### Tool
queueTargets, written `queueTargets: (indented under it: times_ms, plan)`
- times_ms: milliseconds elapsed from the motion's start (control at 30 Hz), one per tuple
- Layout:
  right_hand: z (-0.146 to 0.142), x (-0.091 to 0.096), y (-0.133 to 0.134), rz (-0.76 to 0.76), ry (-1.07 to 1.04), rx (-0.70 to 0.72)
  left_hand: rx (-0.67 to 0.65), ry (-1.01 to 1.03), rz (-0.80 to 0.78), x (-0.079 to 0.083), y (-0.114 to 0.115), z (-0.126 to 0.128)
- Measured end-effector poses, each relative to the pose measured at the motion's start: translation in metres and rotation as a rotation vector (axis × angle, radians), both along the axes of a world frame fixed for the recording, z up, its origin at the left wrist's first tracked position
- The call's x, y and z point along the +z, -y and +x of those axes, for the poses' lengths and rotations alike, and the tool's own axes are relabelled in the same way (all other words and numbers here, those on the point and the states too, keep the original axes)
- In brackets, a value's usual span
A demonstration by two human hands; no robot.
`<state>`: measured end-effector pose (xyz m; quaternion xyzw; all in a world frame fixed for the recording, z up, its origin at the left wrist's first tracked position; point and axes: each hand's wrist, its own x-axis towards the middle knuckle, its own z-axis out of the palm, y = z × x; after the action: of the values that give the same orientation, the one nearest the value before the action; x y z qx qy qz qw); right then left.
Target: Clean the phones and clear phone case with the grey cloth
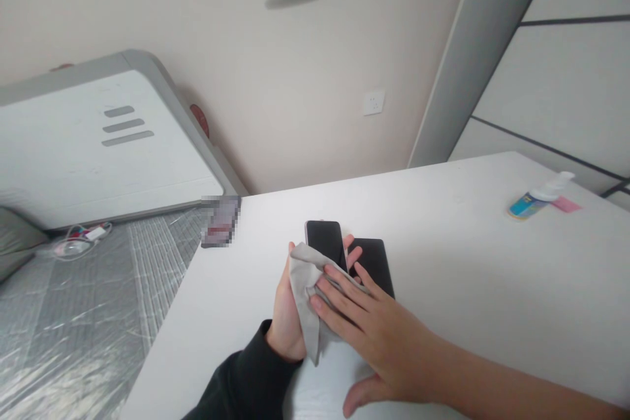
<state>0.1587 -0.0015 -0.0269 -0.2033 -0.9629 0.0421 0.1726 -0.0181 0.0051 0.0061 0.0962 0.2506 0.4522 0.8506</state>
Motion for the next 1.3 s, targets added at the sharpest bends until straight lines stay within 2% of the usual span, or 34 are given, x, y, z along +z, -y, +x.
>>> queueTargets:
  times_ms: [167,267,367,467,633,800,900,933,1000,1100,1167,1233,1300]
  plan:
    - [0.000,-0.002,-0.010,0.072,-0.038,-0.160,-0.086,-0.033,0.003,-0.002,0.005,0.008]
    - [0.000,-0.005,-0.017,0.101,-0.052,-0.283,-0.047,-0.040,0.037,0.004,0.006,0.012]
    - [0.002,-0.008,-0.019,0.086,-0.045,-0.340,0.002,-0.034,0.054,0.012,0.005,0.015]
    - [0.001,-0.009,-0.016,0.052,-0.030,-0.301,0.052,-0.037,0.050,0.016,0.003,0.013]
    - [-0.003,-0.004,-0.004,0.077,-0.059,-0.132,0.149,-0.037,0.031,0.012,0.002,0.008]
    - [-0.005,-0.006,-0.002,0.137,-0.171,-0.157,0.071,-0.026,0.061,0.007,0.005,0.013]
    - [-0.001,-0.008,-0.006,0.096,-0.347,-0.151,0.046,-0.066,0.120,0.004,0.006,0.015]
    - [0.001,-0.007,-0.007,0.035,-0.428,-0.149,0.057,-0.096,0.148,0.003,0.006,0.015]
    - [0.005,-0.004,-0.011,-0.222,-0.604,-0.216,0.095,-0.198,0.215,0.001,0.005,0.013]
    - [0.009,0.003,-0.018,-0.748,-0.872,-0.525,0.122,-0.426,0.306,-0.002,0.002,0.008]
    - [0.008,0.006,-0.023,-1.010,-1.105,-0.712,0.126,-0.574,0.370,-0.003,0.001,0.006]
    - [0.004,0.007,-0.026,-1.236,-1.326,-0.749,0.140,-0.681,0.434,-0.004,0.000,0.005]
    - [0.000,0.009,-0.026,-1.439,-1.438,-0.688,0.164,-0.749,0.461,-0.005,-0.001,0.005]
